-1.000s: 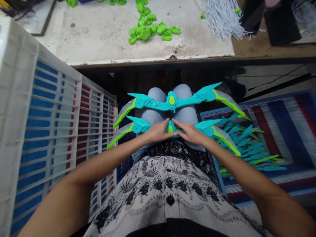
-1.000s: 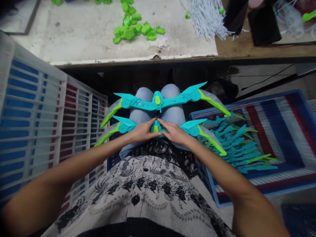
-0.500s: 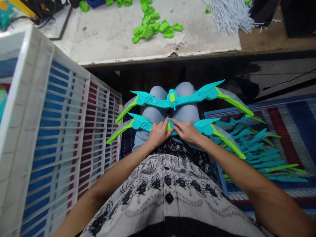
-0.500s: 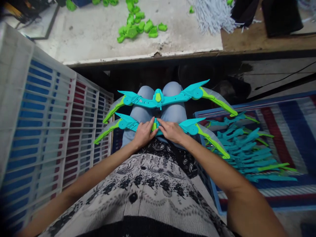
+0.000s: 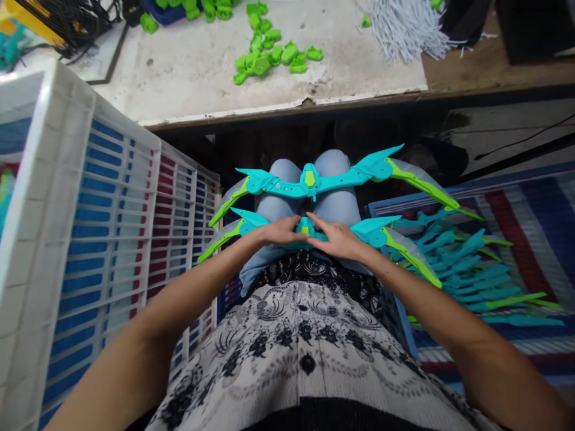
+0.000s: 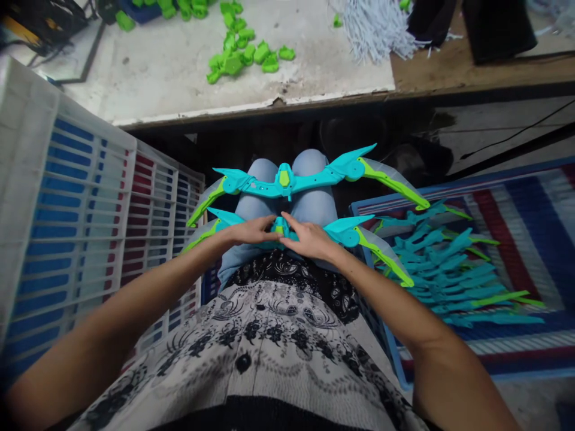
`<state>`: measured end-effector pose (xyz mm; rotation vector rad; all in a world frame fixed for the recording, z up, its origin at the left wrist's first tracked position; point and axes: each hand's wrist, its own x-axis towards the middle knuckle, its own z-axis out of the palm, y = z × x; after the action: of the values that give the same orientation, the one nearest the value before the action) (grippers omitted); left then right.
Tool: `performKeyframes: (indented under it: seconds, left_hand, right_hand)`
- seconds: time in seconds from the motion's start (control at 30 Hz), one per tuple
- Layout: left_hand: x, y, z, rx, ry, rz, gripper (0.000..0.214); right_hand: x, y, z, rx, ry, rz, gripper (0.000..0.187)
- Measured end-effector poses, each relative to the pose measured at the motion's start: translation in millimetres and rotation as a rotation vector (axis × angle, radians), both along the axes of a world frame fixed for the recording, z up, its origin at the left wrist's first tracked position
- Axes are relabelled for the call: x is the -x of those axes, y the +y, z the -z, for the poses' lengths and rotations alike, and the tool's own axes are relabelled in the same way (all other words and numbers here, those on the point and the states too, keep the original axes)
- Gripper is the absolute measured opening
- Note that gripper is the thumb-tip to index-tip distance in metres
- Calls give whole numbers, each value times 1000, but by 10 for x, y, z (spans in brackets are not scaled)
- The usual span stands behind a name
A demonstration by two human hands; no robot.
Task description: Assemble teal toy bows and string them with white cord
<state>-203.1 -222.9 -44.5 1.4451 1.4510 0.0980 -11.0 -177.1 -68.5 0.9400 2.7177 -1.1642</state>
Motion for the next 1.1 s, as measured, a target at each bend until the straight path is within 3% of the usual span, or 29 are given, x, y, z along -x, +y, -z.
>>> performKeyframes:
  seconds: [0.2,0.3,0.43,0.53,0.63,0.7,0.83,0.93,1.1]
  left_hand:
    - [-31,51,-29,12,61,-72,44]
    - [-58,12,47,12,-4,-90,40]
    - [-37,-77,213,-115,129,-113,36]
    - [10,-96,245,-160,140,-69,41]
    - [33,-87,102,-130,130,-5,45]
    - [14,-117,-52,-160,93,19,47]
    - [-87,-301,-207,-558,120,-20,38]
    - [-158,-443,-54,-800,310,20,35]
    - [-177,-531,250,-812,448,60,42]
  right_hand:
    - [122,0,-52,37,-137,57,73]
    - [162,-5,-13,74,-144,34,78]
    - [192,-82,75,-5,-35,40,71]
    - [192,-111,72,-15,-13,43,67]
    - [154,-80,-34,-11,-23,20,65]
    - [106,-56,-143,-87,21,-4,65]
    - [-11,-74,-261,-440,157,-27,55]
    - [-69,-119,-149,-626,199,-4,46]
    - [-88,-117,70,-605,194,-16,45]
